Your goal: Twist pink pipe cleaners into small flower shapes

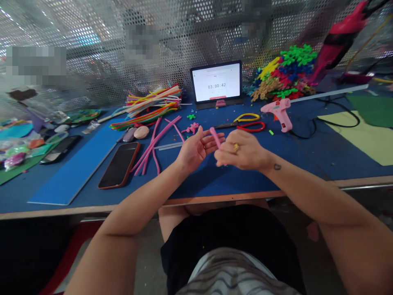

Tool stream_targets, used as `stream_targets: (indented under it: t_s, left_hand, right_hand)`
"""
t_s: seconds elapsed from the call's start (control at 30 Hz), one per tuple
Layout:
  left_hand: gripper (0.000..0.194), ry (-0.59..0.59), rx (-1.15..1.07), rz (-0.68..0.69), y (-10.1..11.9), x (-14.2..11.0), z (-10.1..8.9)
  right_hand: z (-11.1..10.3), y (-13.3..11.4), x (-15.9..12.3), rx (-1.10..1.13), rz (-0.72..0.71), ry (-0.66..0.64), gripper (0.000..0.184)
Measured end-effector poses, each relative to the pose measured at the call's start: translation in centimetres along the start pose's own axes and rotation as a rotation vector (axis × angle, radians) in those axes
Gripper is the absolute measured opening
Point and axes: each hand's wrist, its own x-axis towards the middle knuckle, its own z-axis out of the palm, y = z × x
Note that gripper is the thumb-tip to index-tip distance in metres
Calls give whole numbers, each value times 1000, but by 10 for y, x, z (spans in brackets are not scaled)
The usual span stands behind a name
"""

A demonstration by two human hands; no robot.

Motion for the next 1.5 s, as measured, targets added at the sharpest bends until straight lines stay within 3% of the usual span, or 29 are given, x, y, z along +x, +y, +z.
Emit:
stream_targets:
  t_s: [0.13, 0.4, 0.47, 0.53, 0.67, 0.8, 0.9, 1.03, 1.27, 1.5]
  left_hand:
    - [24, 18, 74, 122, 2, -3, 0]
    - [13, 28, 158, 234, -1, -4, 0]
    - [12, 56, 174, 277, 0, -3, -1]
    - [12, 73, 169, 306, 1, -1, -3]
    - [12, 75, 171, 296, 2, 1, -4]
    - [15, -20, 212, 199, -2, -4, 1]
    - [14, -141, 224, 118, -8, -8, 4]
    - [15, -245, 227, 44, -14, -11, 5]
    - [17, -365, 217, -93, -18, -10, 3]
    - [14, -479, 180, -164, -19, -11, 1]
  right_hand:
    - [14, -14, 5, 18, -166, -204, 25]
    - [19, -17, 1, -11, -222, -258, 23]
    - [19, -14, -2, 65, -134, -308, 20]
    - [18, -10, -4, 180, 70, -292, 22]
    - [14, 4, -7, 468, 728, 7, 27]
    - [17, 18, -9, 782, 1028, 50, 39]
    - [22, 22, -11, 965, 1066, -18, 52]
    - [23, 18, -9, 1068, 1060, -31, 46]
    - [15, 21, -7, 852, 1129, 212, 43]
    - [16, 33, -11, 798, 1189, 391, 43]
